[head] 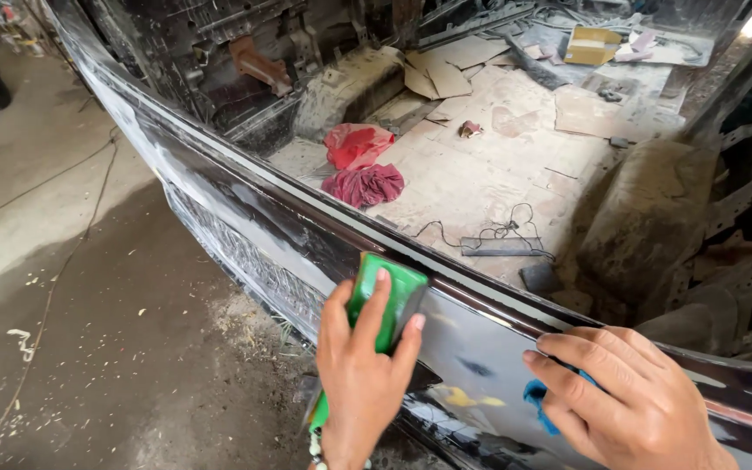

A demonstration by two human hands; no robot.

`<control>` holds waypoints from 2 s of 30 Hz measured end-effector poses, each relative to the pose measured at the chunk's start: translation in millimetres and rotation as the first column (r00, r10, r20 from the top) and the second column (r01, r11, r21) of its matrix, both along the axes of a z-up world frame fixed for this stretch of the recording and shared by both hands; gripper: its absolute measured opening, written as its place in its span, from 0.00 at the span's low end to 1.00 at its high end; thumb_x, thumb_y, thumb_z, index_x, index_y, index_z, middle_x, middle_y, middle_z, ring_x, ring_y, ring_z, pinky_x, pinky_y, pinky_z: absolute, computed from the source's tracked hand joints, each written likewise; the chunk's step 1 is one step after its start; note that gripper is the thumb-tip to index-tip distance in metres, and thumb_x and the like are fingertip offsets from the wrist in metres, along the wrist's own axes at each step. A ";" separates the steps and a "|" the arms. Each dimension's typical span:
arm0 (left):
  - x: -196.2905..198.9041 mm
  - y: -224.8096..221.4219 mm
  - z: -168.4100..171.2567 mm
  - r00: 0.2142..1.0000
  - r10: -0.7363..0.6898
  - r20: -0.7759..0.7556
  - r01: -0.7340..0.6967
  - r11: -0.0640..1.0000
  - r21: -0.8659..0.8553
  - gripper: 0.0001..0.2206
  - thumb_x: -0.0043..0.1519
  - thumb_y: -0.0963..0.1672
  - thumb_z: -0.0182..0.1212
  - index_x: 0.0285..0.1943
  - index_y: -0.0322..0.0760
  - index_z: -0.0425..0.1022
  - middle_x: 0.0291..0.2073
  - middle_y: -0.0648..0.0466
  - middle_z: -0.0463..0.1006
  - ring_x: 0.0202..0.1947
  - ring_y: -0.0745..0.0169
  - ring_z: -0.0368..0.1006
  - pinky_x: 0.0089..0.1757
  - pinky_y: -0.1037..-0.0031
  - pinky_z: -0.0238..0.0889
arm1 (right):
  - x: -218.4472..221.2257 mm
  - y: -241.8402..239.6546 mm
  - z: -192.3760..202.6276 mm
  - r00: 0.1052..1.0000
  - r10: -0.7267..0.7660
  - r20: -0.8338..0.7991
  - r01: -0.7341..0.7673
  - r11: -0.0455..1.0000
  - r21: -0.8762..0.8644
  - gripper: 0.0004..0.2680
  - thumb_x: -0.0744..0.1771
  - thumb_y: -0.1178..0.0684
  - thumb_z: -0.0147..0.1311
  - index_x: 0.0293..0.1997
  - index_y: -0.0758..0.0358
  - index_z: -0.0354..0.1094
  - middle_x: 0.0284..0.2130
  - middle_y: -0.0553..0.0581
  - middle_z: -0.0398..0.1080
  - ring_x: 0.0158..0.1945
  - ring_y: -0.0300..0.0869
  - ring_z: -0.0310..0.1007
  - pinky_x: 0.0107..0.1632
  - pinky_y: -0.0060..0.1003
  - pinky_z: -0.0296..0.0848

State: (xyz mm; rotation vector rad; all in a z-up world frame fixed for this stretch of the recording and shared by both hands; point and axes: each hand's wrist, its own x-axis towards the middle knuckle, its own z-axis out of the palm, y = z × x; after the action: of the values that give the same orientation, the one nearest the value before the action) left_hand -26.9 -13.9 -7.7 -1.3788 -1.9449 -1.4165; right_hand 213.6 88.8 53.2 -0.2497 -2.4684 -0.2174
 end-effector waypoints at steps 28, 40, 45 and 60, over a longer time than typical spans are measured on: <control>17.9 11.7 -3.4 0.995 0.094 -0.035 -0.095 0.995 -0.008 0.25 0.60 0.50 0.67 0.66 0.37 0.74 0.56 0.35 0.71 0.50 0.36 0.73 0.46 0.53 0.70 | 1.1 7.6 0.0 0.996 0.087 -0.024 -0.088 0.996 -0.016 0.15 0.56 0.53 0.65 0.45 0.60 0.74 0.44 0.56 0.74 0.46 0.48 0.76 0.51 0.44 0.71; 49.6 5.6 -6.3 0.996 -0.003 -0.094 0.005 1.000 0.027 0.26 0.58 0.50 0.69 0.65 0.38 0.75 0.57 0.35 0.70 0.53 0.37 0.72 0.49 0.56 0.69 | -0.5 5.0 0.2 0.995 0.093 -0.032 -0.095 0.995 -0.037 0.14 0.57 0.53 0.64 0.44 0.61 0.74 0.44 0.56 0.73 0.47 0.48 0.76 0.52 0.44 0.71; 3.1 17.6 -2.2 0.996 0.090 -0.028 -0.091 0.995 -0.048 0.26 0.58 0.50 0.69 0.64 0.36 0.76 0.56 0.34 0.70 0.49 0.39 0.73 0.43 0.58 0.71 | 2.5 5.0 -0.9 0.995 0.091 -0.032 -0.092 0.996 -0.017 0.13 0.57 0.54 0.63 0.44 0.60 0.74 0.45 0.55 0.74 0.48 0.48 0.76 0.53 0.44 0.71; -22.4 13.3 5.3 0.981 0.191 0.015 -0.191 0.980 -0.050 0.25 0.61 0.49 0.68 0.65 0.35 0.75 0.54 0.38 0.72 0.51 0.38 0.74 0.47 0.57 0.71 | 3.8 14.0 -9.3 0.999 0.044 -0.010 -0.044 0.999 0.003 0.12 0.58 0.54 0.63 0.43 0.58 0.74 0.45 0.54 0.75 0.47 0.48 0.77 0.51 0.44 0.71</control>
State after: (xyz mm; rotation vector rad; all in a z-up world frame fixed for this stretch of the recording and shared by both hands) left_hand -49.3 -0.5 -2.5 -1.1655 -2.0750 -1.3066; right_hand 217.4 102.8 44.0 -0.1950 -2.4604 -0.2011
